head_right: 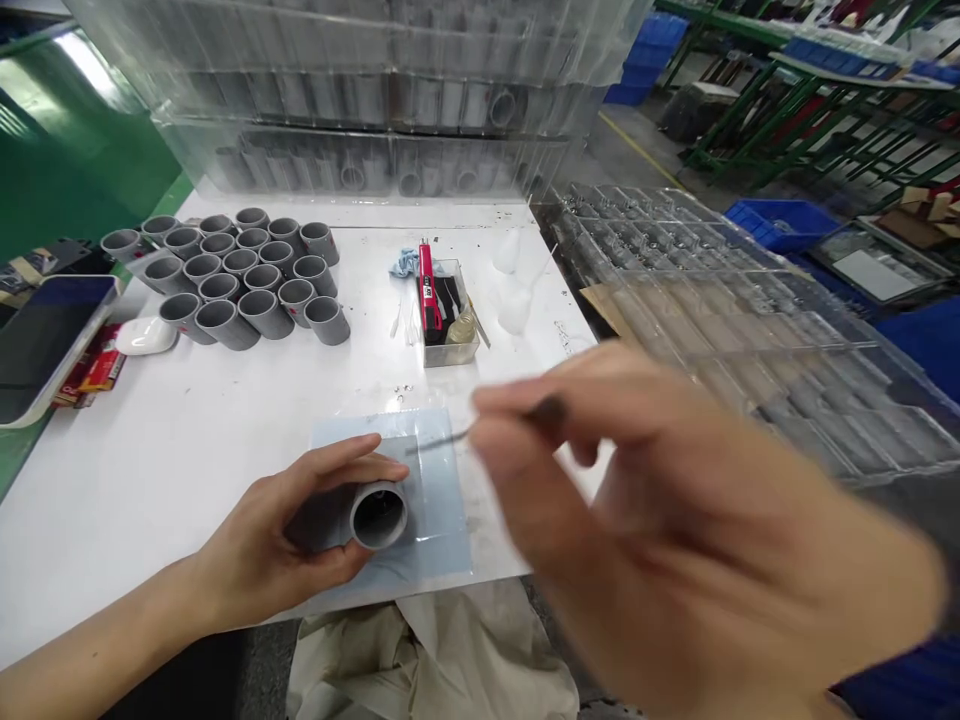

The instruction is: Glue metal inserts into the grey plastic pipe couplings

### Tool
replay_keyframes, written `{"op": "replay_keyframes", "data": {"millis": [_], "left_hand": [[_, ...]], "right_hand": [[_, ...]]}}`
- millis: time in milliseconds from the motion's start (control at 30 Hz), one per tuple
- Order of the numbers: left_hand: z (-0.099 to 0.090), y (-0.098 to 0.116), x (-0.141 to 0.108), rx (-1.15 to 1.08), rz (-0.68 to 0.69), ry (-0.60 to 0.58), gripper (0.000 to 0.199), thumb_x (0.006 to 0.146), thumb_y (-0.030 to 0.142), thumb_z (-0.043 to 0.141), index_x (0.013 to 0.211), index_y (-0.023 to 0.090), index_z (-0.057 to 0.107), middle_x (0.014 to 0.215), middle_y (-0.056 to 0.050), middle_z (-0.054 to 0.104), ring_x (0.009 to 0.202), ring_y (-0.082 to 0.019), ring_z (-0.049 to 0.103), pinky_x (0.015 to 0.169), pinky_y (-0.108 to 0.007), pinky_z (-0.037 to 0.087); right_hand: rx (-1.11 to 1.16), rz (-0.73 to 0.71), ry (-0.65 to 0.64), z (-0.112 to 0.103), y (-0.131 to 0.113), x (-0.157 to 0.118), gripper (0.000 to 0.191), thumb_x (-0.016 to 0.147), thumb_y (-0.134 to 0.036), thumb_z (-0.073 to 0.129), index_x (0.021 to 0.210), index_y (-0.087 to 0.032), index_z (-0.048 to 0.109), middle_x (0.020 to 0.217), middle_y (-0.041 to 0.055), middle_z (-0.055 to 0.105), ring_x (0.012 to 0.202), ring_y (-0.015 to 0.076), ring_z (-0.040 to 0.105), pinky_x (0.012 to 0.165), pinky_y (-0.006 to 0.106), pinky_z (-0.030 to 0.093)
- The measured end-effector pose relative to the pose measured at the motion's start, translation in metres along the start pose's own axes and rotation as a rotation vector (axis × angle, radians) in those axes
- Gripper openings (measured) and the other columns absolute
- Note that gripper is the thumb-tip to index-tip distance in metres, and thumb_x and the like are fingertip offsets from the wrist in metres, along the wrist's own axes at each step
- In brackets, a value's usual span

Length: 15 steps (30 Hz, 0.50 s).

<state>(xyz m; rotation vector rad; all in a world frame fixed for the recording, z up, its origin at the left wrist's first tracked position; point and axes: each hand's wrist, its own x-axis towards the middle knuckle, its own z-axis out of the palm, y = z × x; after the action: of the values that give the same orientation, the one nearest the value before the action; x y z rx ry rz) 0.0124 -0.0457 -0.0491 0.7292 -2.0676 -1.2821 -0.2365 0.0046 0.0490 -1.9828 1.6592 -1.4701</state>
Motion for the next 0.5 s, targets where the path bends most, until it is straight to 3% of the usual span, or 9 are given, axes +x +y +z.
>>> {"op": "replay_keyframes", "data": {"millis": [67, 200, 500], "left_hand": [[0.000, -0.002, 0.000, -0.006, 0.018, -0.007, 0.087, 0.090, 0.003, 0.072, 0.161, 0.037, 0.037, 0.142, -0.003, 0.076, 0.129, -0.022, 0.073, 0.114, -0.037, 0.057], [0.000, -0.004, 0.000, -0.015, 0.044, -0.044, 0.090, 0.092, 0.005, 0.071, 0.165, 0.039, 0.032, 0.149, -0.003, 0.072, 0.134, -0.021, 0.070, 0.118, -0.036, 0.053], [-0.002, 0.000, 0.003, -0.012, 0.041, -0.071, 0.092, 0.094, 0.005, 0.068, 0.167, 0.042, 0.025, 0.154, 0.001, 0.068, 0.137, -0.016, 0.066, 0.115, -0.029, 0.051]], "right_hand": [[0.065, -0.021, -0.055, 0.009, -0.002, -0.013, 0.017, 0.098, -0.023, 0.075, 0.108, -0.036, 0.078, 0.087, 0.0023, 0.074, 0.078, 0.0285, 0.070, 0.061, 0.045, 0.057], [0.201, -0.072, -0.180, 0.032, 0.004, -0.024, 0.033, 0.091, -0.001, 0.072, 0.111, -0.026, 0.078, 0.087, 0.0006, 0.076, 0.075, 0.0216, 0.070, 0.066, 0.039, 0.057], [0.071, -0.085, -0.228, 0.042, 0.011, -0.018, 0.016, 0.096, -0.006, 0.072, 0.097, -0.021, 0.075, 0.084, 0.0012, 0.076, 0.071, 0.0171, 0.067, 0.065, 0.034, 0.055]]}}
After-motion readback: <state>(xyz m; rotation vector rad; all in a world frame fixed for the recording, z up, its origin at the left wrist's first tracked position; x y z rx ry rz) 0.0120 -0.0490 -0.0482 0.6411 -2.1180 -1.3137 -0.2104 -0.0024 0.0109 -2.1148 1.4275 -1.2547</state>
